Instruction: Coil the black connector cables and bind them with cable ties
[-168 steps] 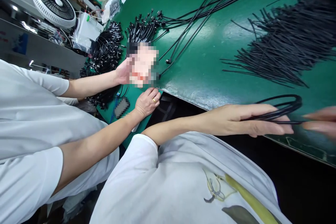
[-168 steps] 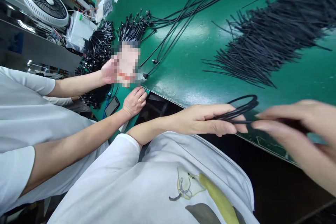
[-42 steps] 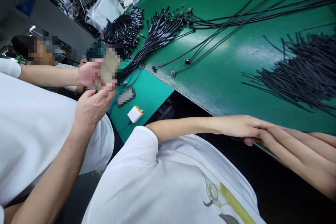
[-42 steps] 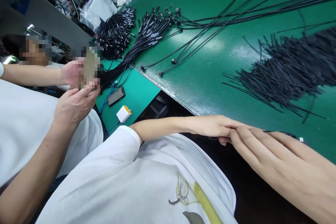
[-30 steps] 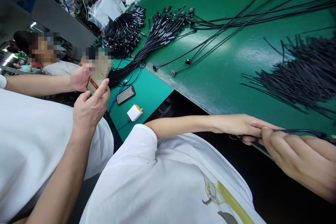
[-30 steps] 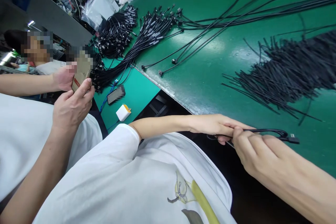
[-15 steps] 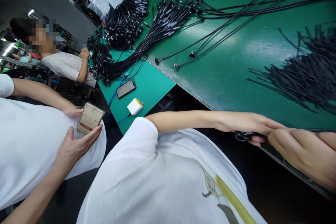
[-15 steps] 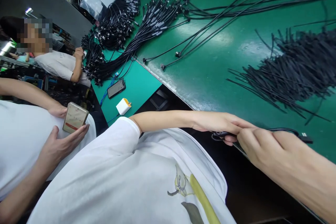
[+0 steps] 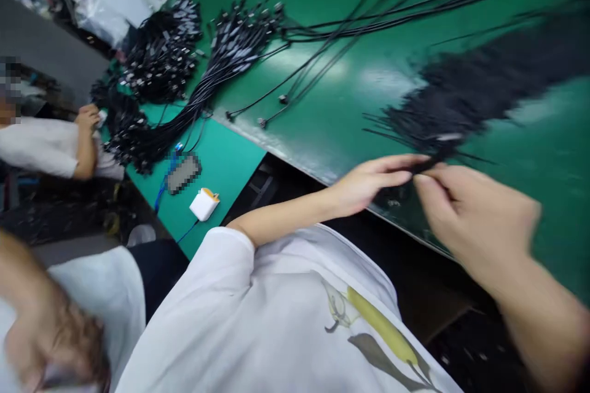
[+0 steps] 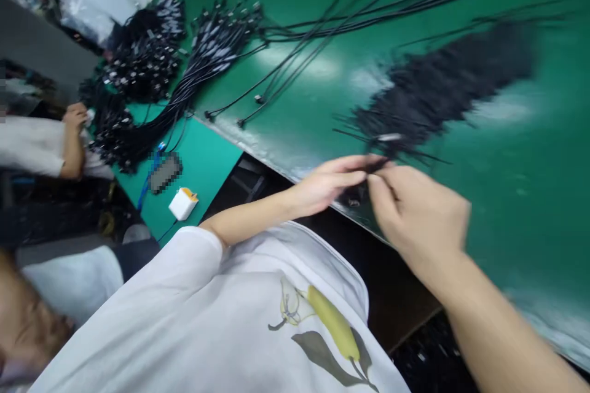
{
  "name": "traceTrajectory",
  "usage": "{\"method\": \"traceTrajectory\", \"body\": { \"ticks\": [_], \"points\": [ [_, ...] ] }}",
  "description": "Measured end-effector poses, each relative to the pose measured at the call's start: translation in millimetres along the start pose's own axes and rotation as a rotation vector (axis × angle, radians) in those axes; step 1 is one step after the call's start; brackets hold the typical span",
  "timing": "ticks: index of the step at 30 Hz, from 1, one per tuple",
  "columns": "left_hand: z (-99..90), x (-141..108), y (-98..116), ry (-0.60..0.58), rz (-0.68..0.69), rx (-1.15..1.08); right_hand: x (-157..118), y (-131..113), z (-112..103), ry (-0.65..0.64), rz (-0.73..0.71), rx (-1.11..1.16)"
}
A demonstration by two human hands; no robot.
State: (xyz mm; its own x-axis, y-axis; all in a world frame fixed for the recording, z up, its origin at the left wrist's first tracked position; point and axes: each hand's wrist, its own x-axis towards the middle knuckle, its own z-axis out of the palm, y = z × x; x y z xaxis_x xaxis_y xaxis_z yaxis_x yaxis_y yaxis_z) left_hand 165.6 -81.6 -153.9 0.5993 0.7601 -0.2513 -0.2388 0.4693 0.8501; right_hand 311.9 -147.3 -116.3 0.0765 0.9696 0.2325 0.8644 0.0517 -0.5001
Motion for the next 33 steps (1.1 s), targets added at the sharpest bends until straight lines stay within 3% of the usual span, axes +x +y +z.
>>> {"method": "traceTrajectory", "body": {
  "ticks": [2,4,7,9,11,14,17,19,20,22,25,27,29,33],
  "points": [
    [-1.8,-8.6,13.2,-0.039,0.156,0.200,3.9,-5.1,0.1,-0.037,0.093,0.202],
    [-3.7,-14.9,25.2,-0.118,0.282,0.539,8.6,-0.4,-0.8,-0.066,0.183,0.327],
    [-5.9,-16.6,32.3,-0.251,0.318,0.886,10.8,7.9,-9.5,-0.001,0.218,0.337],
    [-6.7,-12.2,32.0,-0.260,0.231,0.887,8.0,5.3,-16.0,-0.010,0.131,0.370],
    [-7.2,-6.4,34.4,-0.220,0.149,0.750,4.3,-1.2,-18.7,-0.125,-0.007,0.429],
    [-5.7,-4.8,48.7,-0.228,0.202,0.566,4.2,-3.5,-16.0,-0.292,-0.063,0.479],
    [1.1,-14.8,61.8,-0.494,0.281,0.631,12.5,7.0,-14.0,-0.225,0.085,0.484],
    [5.1,-20.9,59.7,-0.644,0.231,0.702,18.4,13.1,-16.9,-0.143,0.148,0.476],
    [5.5,-21.8,55.2,-0.657,0.186,0.714,20.2,14.0,-19.3,-0.117,0.146,0.473],
    [2.7,-18.2,42.6,-0.568,0.061,0.678,21.1,11.3,-24.1,-0.103,0.092,0.467],
    [-7.0,-4.7,28.2,-0.373,-0.155,0.450,18.1,3.1,-26.7,-0.126,-0.030,0.432],
    [-13.2,3.4,28.0,-0.334,-0.235,0.277,16.1,0.6,-24.4,-0.155,-0.080,0.397],
    [-17.2,8.0,34.3,-0.364,-0.194,0.234,15.3,1.9,-20.1,-0.195,-0.088,0.395],
    [-16.5,8.4,46.0,-0.376,0.016,0.477,17.4,7.8,-11.1,-0.238,0.014,0.504]
  ]
}}
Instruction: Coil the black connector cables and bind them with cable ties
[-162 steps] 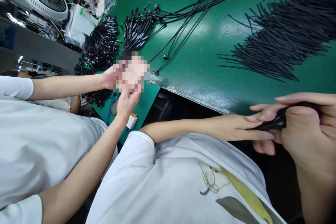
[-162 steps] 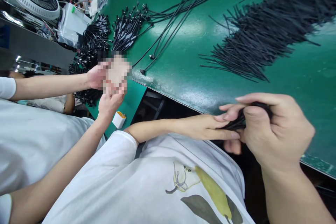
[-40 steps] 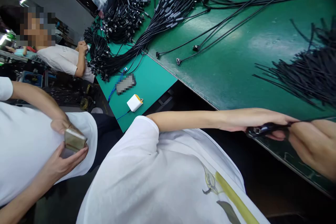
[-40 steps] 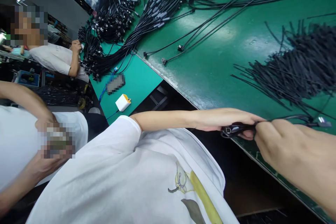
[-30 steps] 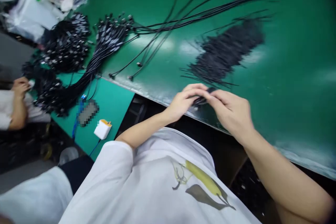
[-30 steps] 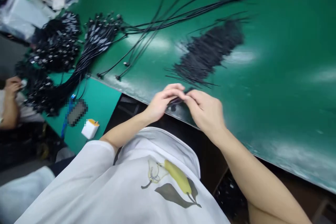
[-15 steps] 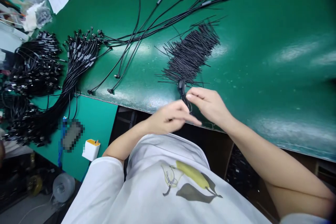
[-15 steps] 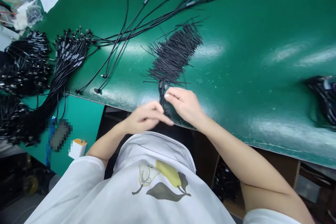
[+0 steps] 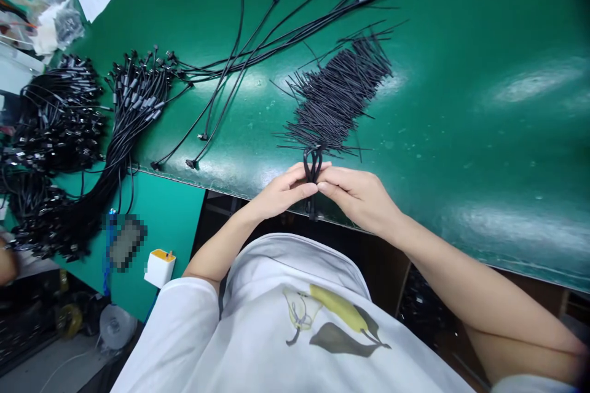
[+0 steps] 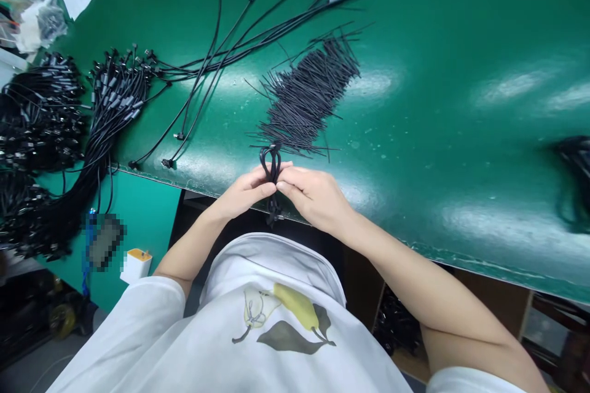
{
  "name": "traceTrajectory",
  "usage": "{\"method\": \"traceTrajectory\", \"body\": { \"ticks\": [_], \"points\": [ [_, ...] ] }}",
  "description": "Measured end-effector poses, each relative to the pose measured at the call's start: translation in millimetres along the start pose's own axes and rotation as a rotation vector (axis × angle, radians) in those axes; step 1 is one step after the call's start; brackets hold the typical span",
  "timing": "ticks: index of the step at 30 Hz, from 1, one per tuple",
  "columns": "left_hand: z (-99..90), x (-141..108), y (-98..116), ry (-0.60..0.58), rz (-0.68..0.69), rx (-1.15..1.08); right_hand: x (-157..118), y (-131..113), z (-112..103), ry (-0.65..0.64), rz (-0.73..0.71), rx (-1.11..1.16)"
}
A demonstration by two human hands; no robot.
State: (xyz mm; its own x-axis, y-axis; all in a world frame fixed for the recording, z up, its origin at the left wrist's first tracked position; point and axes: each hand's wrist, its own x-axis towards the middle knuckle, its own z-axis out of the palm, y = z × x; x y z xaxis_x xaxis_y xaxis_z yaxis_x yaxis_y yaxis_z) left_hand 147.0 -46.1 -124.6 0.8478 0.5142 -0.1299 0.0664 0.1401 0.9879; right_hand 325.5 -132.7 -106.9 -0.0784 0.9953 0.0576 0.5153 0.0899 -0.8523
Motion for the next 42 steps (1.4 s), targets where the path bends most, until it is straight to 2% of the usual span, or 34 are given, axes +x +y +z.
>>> {"method": "traceTrajectory", "body": {
  "ticks": [3,6,8,11,14,15,17,19,21,23,26,29,33,38,40,42],
  "points": [
    [8.8,0.8,-1.7,0.070,0.017,0.023,2.8,2.8,5.0,0.050,0.101,0.120],
    [19.2,4.4,-8.3,0.128,-0.013,-0.169,3.9,4.8,10.8,0.115,0.134,0.138],
    [21.4,7.2,-10.7,0.123,-0.088,-0.297,4.2,7.6,11.7,0.138,0.108,-0.007],
    [16.3,9.3,-8.3,0.047,-0.248,-0.384,5.6,11.5,5.2,0.196,0.094,-0.293],
    [8.3,8.7,-0.7,-0.030,-0.331,-0.402,8.9,12.0,-7.5,0.302,0.059,-0.419],
    [6.2,8.2,1.9,-0.050,-0.346,-0.406,10.3,11.8,-11.8,0.302,0.022,-0.438],
    [3.3,7.4,5.9,-0.107,-0.372,-0.415,13.0,12.5,-18.7,0.211,-0.076,-0.460],
    [1.2,7.2,6.9,-0.183,-0.402,-0.417,14.6,15.8,-22.3,0.059,-0.180,-0.450],
    [-1.3,7.5,5.2,-0.206,-0.418,-0.422,13.8,20.9,-22.1,-0.043,-0.228,-0.428],
    [-4.8,7.6,2.1,-0.138,-0.422,-0.438,9.7,26.2,-19.1,-0.020,-0.197,-0.421],
    [-11.4,6.0,-1.9,0.035,-0.381,-0.463,-0.9,32.8,-12.9,0.152,-0.067,-0.432],
    [-16.1,3.1,-3.8,0.122,-0.349,-0.429,-12.2,38.4,-8.1,0.237,0.042,-0.426],
    [-16.9,2.4,-6.1,0.183,-0.342,-0.404,-22.8,45.3,-5.8,0.194,0.013,-0.480],
    [-14.4,5.2,-13.1,0.194,-0.341,-0.379,-34.6,47.0,-0.3,0.075,-0.037,-0.627],
    [-16.3,3.5,-14.0,0.180,-0.330,-0.298,-39.4,45.4,0.7,0.070,-0.001,-0.646],
    [-23.8,-3.0,-10.6,0.217,-0.277,-0.118,-44.6,45.4,-4.1,0.122,0.057,-0.642]
  ]
}}
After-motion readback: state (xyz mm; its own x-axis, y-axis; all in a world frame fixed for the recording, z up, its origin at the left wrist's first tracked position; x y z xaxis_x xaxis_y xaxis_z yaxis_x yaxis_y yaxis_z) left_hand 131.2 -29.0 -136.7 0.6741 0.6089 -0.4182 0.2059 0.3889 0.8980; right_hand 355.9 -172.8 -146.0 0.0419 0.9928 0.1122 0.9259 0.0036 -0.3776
